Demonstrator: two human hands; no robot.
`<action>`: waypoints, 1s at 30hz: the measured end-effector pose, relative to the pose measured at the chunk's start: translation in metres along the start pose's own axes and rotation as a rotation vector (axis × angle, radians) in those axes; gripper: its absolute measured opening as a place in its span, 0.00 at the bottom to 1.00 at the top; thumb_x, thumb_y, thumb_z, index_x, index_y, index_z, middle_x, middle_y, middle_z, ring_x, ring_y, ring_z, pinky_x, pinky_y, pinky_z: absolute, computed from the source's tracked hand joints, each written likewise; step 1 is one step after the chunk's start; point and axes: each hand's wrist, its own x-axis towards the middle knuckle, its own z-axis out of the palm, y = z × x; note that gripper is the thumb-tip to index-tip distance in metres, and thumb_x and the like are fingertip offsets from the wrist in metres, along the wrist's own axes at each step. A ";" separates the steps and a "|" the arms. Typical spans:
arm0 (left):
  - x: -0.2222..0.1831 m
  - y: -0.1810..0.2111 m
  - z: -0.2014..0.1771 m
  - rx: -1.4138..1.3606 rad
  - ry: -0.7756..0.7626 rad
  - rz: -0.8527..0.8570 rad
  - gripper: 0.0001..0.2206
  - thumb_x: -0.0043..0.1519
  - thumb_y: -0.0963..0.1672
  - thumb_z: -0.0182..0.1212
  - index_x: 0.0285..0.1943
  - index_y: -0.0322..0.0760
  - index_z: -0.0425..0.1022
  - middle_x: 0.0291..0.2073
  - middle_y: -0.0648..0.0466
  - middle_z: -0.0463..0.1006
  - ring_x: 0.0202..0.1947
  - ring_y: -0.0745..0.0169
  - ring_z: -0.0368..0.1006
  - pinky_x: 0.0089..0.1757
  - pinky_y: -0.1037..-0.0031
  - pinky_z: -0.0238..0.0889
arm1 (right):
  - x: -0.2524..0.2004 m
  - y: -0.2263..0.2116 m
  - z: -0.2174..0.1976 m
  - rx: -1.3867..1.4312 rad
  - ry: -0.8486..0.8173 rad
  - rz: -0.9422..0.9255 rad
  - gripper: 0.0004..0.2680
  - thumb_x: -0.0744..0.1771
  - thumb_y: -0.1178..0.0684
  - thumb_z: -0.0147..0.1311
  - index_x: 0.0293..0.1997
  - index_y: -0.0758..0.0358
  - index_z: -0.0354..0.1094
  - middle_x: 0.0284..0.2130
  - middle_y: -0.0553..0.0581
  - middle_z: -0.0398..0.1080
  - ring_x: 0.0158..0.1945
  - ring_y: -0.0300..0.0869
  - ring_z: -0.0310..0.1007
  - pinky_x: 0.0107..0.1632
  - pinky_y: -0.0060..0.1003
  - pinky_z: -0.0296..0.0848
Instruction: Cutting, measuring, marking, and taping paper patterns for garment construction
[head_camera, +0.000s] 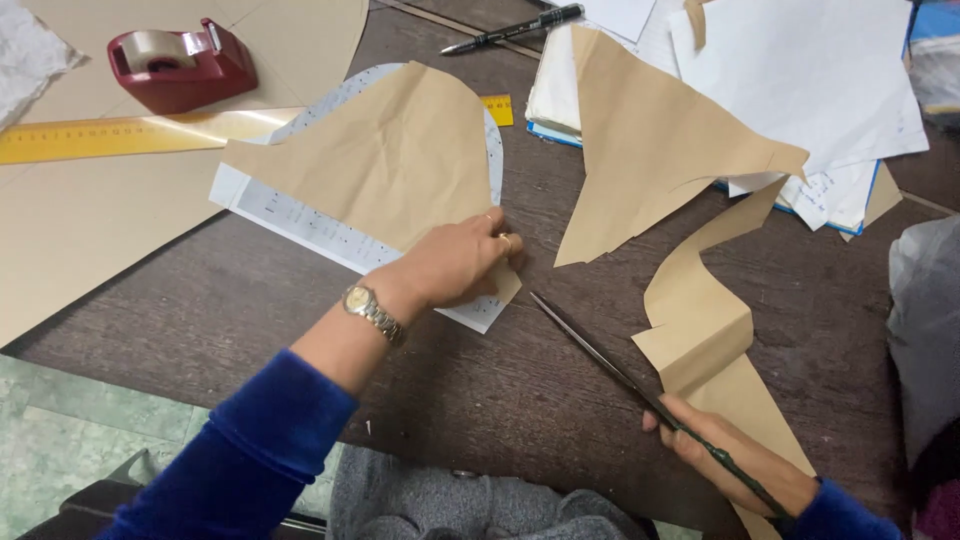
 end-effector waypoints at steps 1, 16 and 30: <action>0.002 0.000 -0.001 0.000 -0.003 0.003 0.14 0.55 0.43 0.60 0.50 0.45 0.69 0.41 0.48 0.63 0.30 0.44 0.72 0.29 0.52 0.65 | 0.000 0.001 0.001 0.004 0.001 0.001 0.30 0.58 0.28 0.37 0.60 0.53 0.63 0.48 0.46 0.73 0.50 0.32 0.71 0.53 0.27 0.68; 0.005 -0.002 -0.006 -0.043 -0.041 -0.048 0.10 0.53 0.43 0.64 0.42 0.45 0.72 0.44 0.51 0.63 0.27 0.48 0.72 0.29 0.56 0.66 | 0.011 0.013 0.015 0.032 0.058 -0.131 0.24 0.61 0.31 0.37 0.49 0.57 0.68 0.37 0.47 0.69 0.37 0.34 0.65 0.42 0.26 0.60; 0.003 -0.007 -0.006 -0.130 0.001 -0.017 0.10 0.51 0.40 0.62 0.39 0.41 0.68 0.43 0.49 0.62 0.24 0.45 0.70 0.30 0.55 0.64 | -0.017 -0.031 0.018 0.516 -0.065 0.070 0.27 0.61 0.33 0.37 0.54 0.65 0.70 0.26 0.54 0.59 0.21 0.35 0.47 0.23 0.29 0.51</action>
